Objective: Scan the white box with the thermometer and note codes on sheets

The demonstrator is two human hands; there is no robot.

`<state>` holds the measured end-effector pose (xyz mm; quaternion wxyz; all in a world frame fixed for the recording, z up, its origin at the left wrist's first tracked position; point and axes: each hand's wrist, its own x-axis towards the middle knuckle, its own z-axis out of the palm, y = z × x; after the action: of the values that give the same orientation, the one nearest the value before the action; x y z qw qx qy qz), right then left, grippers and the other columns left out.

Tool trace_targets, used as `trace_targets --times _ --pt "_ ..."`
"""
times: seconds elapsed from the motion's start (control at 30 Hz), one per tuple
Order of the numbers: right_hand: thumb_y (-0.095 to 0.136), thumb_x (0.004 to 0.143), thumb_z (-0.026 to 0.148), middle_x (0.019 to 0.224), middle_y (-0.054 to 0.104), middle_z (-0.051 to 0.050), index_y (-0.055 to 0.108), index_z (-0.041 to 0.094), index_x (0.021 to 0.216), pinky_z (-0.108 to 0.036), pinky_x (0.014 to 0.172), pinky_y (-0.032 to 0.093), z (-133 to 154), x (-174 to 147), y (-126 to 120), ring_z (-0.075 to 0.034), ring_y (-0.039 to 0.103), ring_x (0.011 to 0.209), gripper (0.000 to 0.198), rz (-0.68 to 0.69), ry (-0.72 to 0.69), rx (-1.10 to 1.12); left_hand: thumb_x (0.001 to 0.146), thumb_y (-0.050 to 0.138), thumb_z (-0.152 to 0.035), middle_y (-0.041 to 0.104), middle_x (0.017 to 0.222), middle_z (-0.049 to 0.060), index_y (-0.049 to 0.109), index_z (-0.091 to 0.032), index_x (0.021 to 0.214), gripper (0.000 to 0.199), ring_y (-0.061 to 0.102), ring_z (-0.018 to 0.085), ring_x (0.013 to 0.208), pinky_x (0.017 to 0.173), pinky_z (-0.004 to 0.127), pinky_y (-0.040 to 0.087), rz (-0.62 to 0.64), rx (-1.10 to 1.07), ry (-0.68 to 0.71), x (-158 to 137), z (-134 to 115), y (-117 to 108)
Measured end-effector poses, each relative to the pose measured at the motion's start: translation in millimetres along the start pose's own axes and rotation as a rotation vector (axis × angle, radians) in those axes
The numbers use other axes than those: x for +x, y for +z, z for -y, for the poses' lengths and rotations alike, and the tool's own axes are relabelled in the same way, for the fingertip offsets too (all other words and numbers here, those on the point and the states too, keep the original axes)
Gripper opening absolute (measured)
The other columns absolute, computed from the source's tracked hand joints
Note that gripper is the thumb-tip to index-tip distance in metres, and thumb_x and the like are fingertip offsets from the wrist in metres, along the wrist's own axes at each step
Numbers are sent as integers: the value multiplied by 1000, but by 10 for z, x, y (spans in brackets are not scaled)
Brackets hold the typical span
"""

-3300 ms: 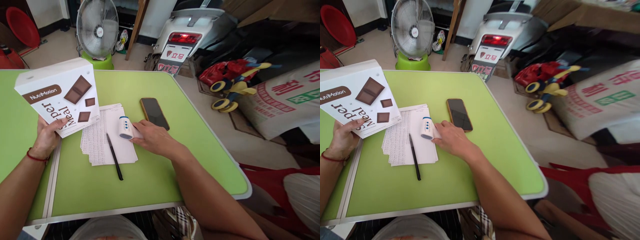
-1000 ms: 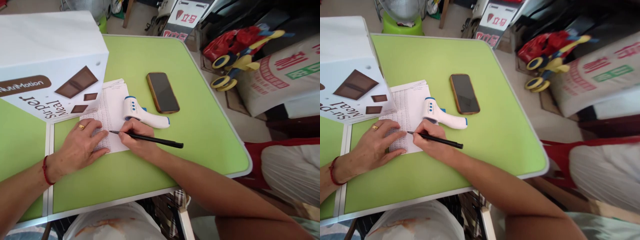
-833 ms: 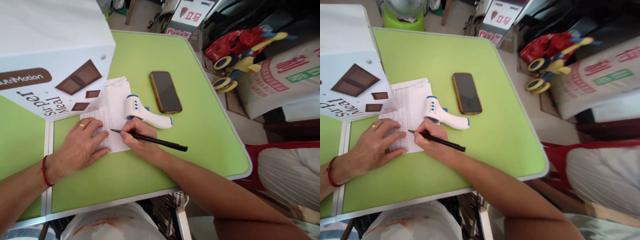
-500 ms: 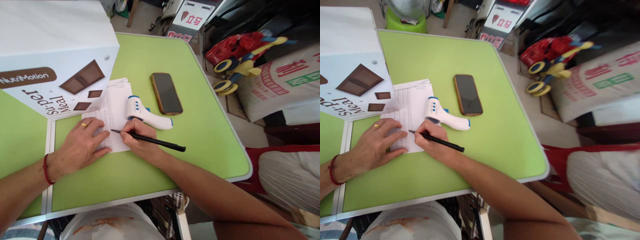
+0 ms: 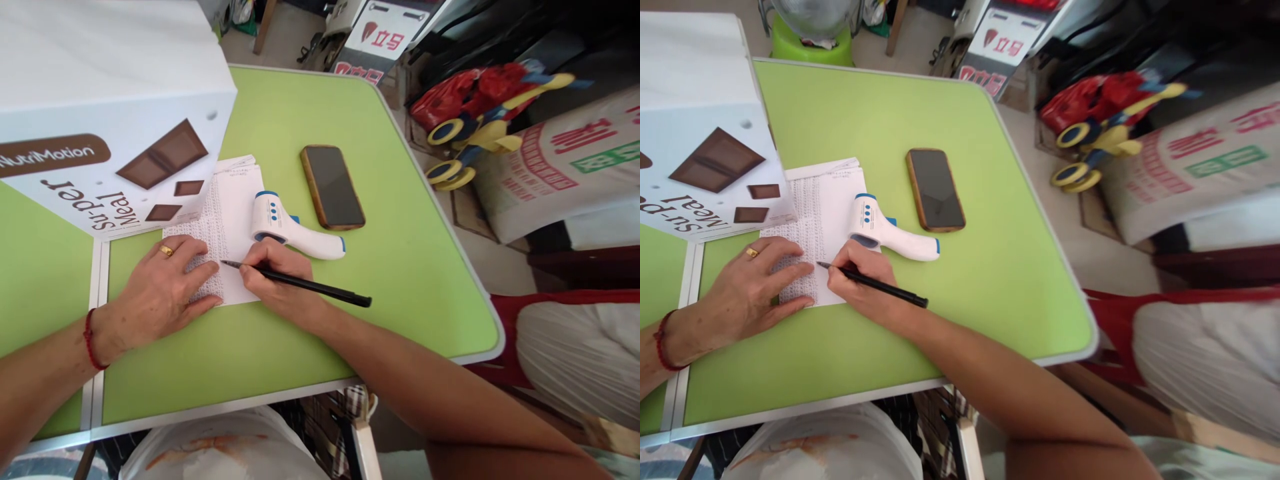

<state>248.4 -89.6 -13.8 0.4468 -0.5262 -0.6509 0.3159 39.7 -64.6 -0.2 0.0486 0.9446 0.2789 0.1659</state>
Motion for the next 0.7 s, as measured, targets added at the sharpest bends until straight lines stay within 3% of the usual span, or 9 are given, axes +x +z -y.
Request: trace_targets --times 0.23,0.7 --pt "55 70 21 53 52 5 50 23 60 -25 49 36 5 -4 -2 -10 44 50 11 -44 29 -4 94 58 -37 59 111 16 65 -14 103 26 56 31 98 86 47 51 -14 -1 8 4 1 12" --pt "55 70 20 52 50 5 48 23 60 -25 49 34 6 4 -11 -10 42 49 12 -8 27 -8 94 58 -38 59 111 15 65 -15 102 25 56 31 99 87 46 50 -5 -1 3 -3 7 1"
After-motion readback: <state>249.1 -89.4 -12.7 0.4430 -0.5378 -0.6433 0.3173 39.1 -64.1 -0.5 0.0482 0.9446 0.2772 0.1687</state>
